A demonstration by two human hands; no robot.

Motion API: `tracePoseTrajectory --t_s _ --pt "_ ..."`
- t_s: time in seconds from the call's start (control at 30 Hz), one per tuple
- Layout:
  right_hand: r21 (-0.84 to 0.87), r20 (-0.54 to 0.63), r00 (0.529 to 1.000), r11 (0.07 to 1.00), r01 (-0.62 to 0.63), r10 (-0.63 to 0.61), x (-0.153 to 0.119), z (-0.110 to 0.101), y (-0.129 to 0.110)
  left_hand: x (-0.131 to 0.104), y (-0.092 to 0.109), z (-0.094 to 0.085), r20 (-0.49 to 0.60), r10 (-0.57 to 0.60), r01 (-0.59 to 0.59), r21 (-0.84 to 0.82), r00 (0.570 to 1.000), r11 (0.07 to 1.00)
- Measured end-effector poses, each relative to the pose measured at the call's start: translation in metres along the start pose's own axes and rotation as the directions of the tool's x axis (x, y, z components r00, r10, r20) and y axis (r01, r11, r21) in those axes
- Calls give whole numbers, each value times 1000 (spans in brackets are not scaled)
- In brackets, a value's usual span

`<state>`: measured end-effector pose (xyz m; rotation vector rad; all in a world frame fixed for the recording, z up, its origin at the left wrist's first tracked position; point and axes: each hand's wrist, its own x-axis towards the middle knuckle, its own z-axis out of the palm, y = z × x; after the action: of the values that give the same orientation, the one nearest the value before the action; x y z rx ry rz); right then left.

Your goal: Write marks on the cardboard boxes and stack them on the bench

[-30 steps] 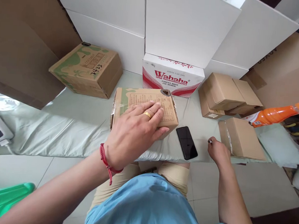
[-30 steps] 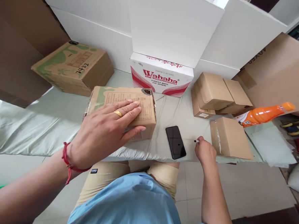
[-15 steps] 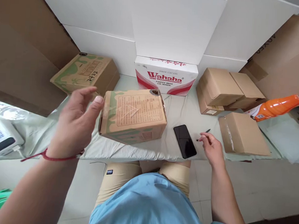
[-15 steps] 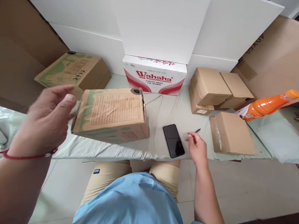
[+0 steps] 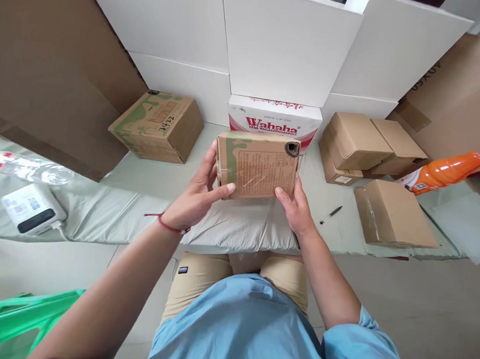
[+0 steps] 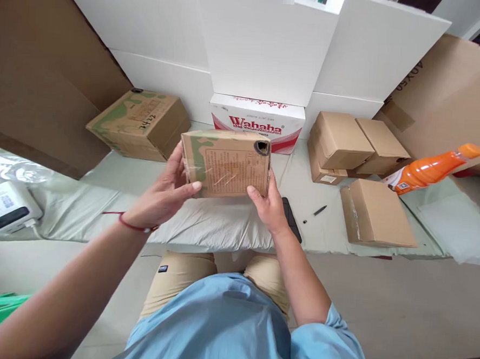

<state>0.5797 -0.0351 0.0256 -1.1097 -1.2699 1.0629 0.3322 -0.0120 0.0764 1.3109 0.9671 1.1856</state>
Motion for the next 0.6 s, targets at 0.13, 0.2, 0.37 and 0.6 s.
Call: tracePoseTrajectory --t_s 0.13,0.2,0.37,0.6 --pt "-54 -20 1000 998 -16 15 10 0 26 9 -24 19 -132 -323 278 -276 937 920" --pt "-96 -9 999 995 -33 32 1 -8 33 10 -35 26 -198 -389 310 -337 900 889" --pt "-569 -231 973 813 -122 -15 -64 -53 47 6 -51 31 -227 -452 358 -359 862 862" --pt "-902 -332 942 277 -332 49 -144 -79 73 2 -70 40 -249 -511 418 -345 823 840"
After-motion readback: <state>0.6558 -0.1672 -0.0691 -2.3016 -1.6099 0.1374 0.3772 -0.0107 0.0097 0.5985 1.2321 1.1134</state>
